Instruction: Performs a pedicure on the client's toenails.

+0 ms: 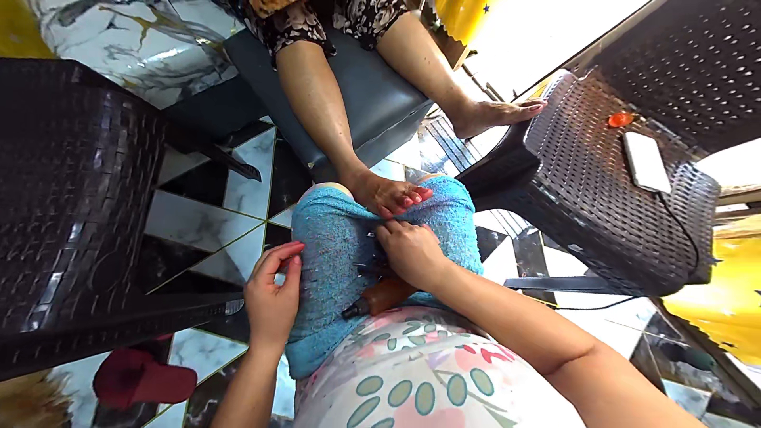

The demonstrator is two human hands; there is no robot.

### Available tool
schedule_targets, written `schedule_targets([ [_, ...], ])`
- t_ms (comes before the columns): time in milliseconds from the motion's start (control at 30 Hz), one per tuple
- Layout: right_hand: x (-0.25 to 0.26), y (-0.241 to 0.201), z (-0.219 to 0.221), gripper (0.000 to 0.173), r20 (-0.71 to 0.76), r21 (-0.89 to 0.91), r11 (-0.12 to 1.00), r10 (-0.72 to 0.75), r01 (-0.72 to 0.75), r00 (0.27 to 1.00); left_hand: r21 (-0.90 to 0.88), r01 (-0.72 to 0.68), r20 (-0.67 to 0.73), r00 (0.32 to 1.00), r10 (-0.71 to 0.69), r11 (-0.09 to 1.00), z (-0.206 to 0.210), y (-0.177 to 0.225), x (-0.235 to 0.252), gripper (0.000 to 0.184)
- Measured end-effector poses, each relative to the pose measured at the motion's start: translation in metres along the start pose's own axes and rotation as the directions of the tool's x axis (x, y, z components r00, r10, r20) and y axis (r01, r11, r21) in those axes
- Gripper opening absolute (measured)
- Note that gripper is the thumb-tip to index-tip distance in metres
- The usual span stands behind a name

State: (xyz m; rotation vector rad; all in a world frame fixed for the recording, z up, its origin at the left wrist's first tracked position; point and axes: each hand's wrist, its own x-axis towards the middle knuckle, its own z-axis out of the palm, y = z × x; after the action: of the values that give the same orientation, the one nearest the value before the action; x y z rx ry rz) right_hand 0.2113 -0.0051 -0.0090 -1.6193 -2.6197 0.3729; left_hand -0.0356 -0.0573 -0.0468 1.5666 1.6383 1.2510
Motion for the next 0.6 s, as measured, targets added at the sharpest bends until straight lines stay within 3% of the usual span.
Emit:
schedule_targets([
  [67,-0.011,0.013,-0.011,0.015,-0.052,0.078,0.991,-0.105,0.109,0.993,-0.295,0.106,0.0,0.994,-0.111,0.95,0.006,0.024,0.002,0.02],
  [133,-0.018,0.033,-0.035,0.019,-0.094,0.277,0.928,-0.234,0.251,0.968,-0.612,0.379,0.216,0.925,-0.314,0.694,0.018,0.056,0.009,0.023],
  [167,-0.017,0.044,-0.051,0.02,-0.123,0.396,0.865,-0.281,0.307,0.952,-0.663,0.547,0.379,0.834,-0.401,0.51,0.025,0.07,0.015,0.029],
  [233,-0.009,0.059,-0.083,0.022,-0.217,0.645,0.673,-0.295,0.363,0.931,-0.578,0.791,0.664,0.599,-0.447,0.2,0.046,0.09,0.028,0.046],
  [267,-0.003,0.063,-0.095,0.023,-0.25,0.751,0.557,-0.257,0.355,0.933,-0.522,0.846,0.748,0.514,-0.42,0.105,0.059,0.095,0.034,0.053],
  [300,0.005,0.064,-0.102,0.025,-0.265,0.826,0.455,-0.209,0.334,0.941,-0.496,0.867,0.791,0.471,-0.39,0.043,0.073,0.099,0.039,0.06],
  [367,0.024,0.061,-0.105,0.028,-0.219,0.909,0.334,-0.131,0.251,0.967,-0.516,0.856,0.803,0.464,-0.376,-0.046,0.099,0.106,0.05,0.067],
  [433,0.047,0.06,-0.099,0.029,-0.106,0.915,0.379,-0.107,0.139,0.989,-0.568,0.814,0.777,0.48,-0.408,-0.123,0.12,0.108,0.062,0.064],
  [467,0.059,0.062,-0.097,0.03,-0.086,0.854,0.508,-0.079,0.114,0.993,-0.585,0.796,0.763,0.478,-0.434,-0.153,0.127,0.108,0.068,0.058],
  [533,0.078,0.073,-0.099,0.03,-0.159,0.656,0.743,-0.035,0.132,0.987,-0.592,0.785,0.757,0.467,-0.457,-0.18,0.137,0.107,0.074,0.042],
  [600,0.089,0.087,-0.113,0.028,-0.205,0.559,0.811,-0.066,0.173,0.976,-0.567,0.801,0.787,0.459,-0.411,-0.193,0.139,0.102,0.075,0.026],
])
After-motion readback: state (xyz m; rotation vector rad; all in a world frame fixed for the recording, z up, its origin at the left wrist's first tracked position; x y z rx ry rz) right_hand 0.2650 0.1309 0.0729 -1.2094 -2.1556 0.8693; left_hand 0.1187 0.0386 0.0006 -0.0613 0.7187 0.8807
